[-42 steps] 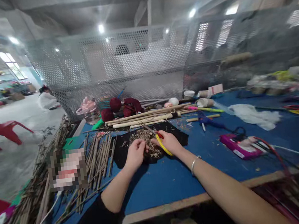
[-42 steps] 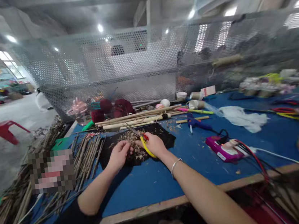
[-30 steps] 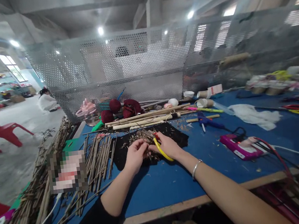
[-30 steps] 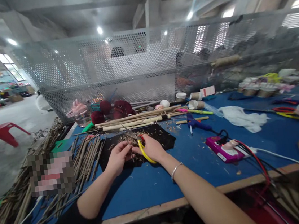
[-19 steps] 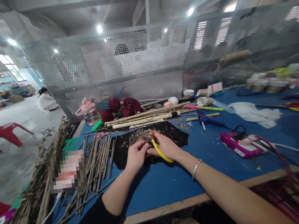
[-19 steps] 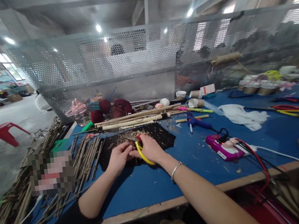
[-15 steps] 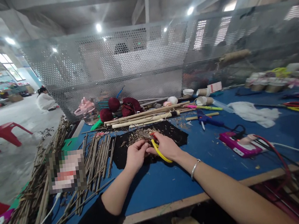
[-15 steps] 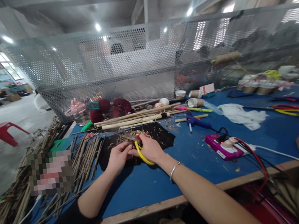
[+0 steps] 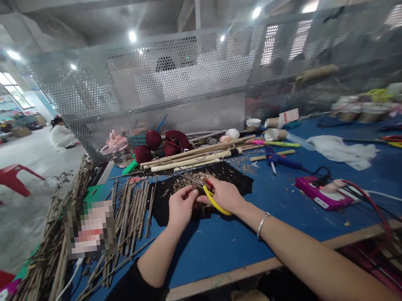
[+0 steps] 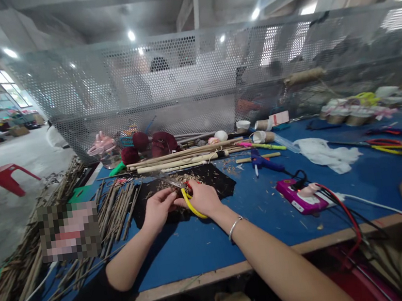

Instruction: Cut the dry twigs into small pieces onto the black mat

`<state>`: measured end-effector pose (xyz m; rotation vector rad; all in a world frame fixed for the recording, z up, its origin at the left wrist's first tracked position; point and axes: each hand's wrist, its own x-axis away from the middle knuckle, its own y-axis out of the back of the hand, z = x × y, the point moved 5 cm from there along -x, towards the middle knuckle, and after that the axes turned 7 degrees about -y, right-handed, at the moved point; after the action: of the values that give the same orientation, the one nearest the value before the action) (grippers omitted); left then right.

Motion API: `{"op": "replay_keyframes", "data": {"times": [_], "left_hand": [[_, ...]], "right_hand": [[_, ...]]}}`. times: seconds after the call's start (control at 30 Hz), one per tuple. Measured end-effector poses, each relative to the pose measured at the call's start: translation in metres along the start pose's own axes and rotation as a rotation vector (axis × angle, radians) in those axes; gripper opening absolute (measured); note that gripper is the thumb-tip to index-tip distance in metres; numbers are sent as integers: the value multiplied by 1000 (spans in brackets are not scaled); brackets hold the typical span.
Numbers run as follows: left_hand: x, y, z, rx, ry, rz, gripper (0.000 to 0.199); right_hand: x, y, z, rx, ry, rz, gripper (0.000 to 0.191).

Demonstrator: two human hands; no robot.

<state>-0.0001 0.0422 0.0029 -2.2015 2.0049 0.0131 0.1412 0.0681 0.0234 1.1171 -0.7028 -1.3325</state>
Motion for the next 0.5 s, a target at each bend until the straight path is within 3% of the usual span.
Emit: {"op": "replay_keyframes", "data": {"times": [0.27,0.5], "left_hand": [[-2,4,4,-31,-13,-48,33],[-2,6,-2,-91,-39,-82,31]], "right_hand": [[2,4,9,-38,102,-26,55],[2,0,4,-49,26,9,47]]}}
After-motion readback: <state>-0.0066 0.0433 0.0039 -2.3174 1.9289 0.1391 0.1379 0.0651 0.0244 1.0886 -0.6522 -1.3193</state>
